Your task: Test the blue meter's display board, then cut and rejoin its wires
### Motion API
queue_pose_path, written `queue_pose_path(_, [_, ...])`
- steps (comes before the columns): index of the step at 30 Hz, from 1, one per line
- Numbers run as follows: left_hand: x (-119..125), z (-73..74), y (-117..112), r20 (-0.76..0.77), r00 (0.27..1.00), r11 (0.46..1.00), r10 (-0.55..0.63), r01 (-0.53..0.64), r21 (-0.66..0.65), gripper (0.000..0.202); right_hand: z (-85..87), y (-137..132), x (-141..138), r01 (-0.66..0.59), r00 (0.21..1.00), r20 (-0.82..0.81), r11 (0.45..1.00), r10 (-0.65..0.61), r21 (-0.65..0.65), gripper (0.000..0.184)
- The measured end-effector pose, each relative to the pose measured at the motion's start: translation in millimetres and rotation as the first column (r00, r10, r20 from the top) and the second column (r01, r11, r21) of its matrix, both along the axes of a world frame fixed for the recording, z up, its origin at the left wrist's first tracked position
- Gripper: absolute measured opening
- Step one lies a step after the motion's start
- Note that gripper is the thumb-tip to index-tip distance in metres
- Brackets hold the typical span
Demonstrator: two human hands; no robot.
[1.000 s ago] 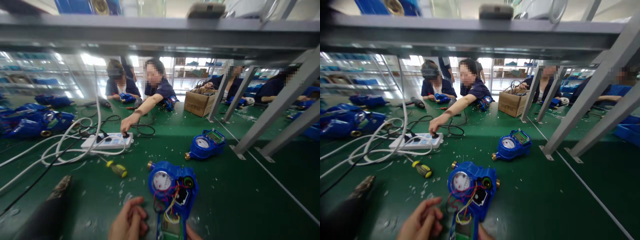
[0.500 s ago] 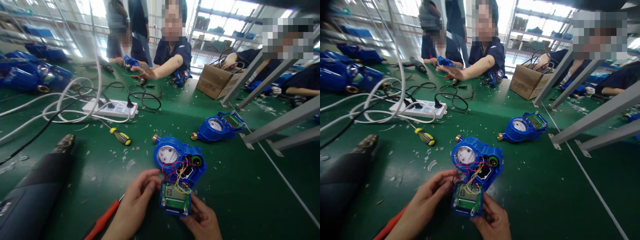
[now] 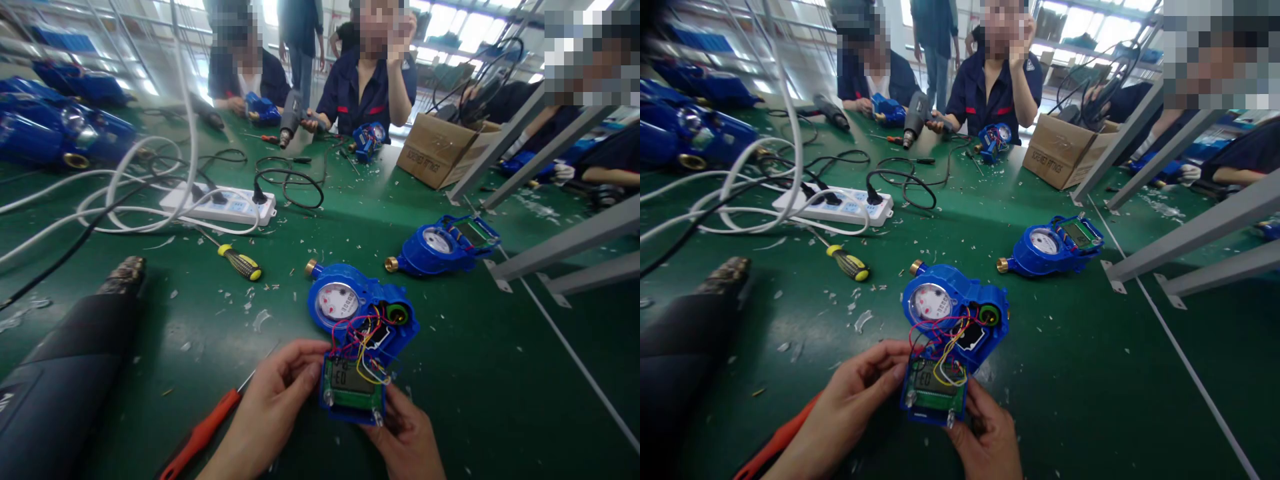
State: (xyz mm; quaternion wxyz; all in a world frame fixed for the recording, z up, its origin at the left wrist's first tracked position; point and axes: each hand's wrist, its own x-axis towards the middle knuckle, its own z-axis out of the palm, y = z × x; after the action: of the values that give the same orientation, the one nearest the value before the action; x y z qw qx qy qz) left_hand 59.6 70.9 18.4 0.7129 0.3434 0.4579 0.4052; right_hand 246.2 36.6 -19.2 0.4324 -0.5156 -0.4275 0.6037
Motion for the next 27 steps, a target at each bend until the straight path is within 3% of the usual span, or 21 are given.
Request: queue_pose_path(27, [-1.5,1.0,-0.7,-0.034,0.999,1.000,-0.004,0.004,-0.017,0.033,-9.0,-5.7,0.2,0.035,0.999,-0.001,0.999,-0.035,0.021,0.051])
